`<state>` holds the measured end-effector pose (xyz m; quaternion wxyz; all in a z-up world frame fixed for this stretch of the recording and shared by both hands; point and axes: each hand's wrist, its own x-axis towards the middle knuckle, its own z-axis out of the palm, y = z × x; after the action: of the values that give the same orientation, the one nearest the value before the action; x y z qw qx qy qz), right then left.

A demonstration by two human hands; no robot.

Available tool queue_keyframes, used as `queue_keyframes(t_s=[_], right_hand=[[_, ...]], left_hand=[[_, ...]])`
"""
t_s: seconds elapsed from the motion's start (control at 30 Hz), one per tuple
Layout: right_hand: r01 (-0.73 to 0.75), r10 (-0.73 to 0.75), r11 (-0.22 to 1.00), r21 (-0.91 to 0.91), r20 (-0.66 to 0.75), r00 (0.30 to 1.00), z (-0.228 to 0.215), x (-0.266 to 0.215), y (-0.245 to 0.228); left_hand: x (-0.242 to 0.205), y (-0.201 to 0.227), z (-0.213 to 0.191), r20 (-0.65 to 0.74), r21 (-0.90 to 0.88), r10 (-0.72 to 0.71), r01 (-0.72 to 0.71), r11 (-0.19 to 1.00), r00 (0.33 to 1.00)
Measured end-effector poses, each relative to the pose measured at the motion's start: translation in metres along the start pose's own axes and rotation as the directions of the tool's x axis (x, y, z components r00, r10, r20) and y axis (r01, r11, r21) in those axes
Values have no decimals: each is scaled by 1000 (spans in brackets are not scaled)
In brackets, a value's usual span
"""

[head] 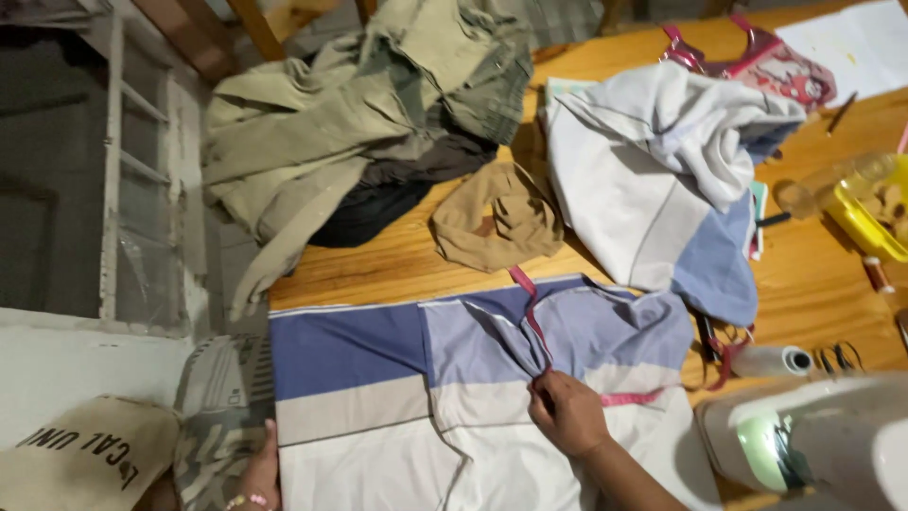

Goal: Measuring and marking fabric on a wooden table using a measuring tape and a marker

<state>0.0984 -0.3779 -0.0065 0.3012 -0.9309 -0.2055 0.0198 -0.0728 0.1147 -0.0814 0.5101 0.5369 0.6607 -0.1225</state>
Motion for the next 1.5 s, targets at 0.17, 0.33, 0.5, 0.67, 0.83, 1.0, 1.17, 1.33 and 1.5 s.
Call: queue_keyframes(t_s=[0.17,0.33,0.5,0.67,0.83,1.0,1.17,1.33,1.5], right_hand=[[-47,47,999,-27,-3,999,5,-3,1],[-7,6,1000,-10,-50,999,7,-1,5],[-38,38,999,-16,-9,999,11,-2,12],[-186,184,982,11,101,978,6,-1,12],[-181,176,981,63,85,981,11,-12,22],[-70,70,997,35,10,998,20,-8,37],[-75,76,995,66,-10,997,18,-8,33],[-107,96,986,124,92,991,3,-6,33],[15,-11,1000,24,-176,984,-8,-3,41]], left_hand=[[54,-38,-12,-41,-108,79,-83,991,996],[58,-28,-47,-21,13,245,-245,970,969],[-7,-3,-50,-206,394,336,-236,888,919],[-127,3,88,44,-133,707,-697,704,706],[-280,52,129,366,-56,826,-875,480,429],[-101,-18,112,-59,-174,893,-886,430,446],[-26,-29,-45,-323,657,865,-568,496,383],[-186,57,8,-321,706,835,-474,526,448],[-198,-6,122,378,704,893,-703,-105,245]])
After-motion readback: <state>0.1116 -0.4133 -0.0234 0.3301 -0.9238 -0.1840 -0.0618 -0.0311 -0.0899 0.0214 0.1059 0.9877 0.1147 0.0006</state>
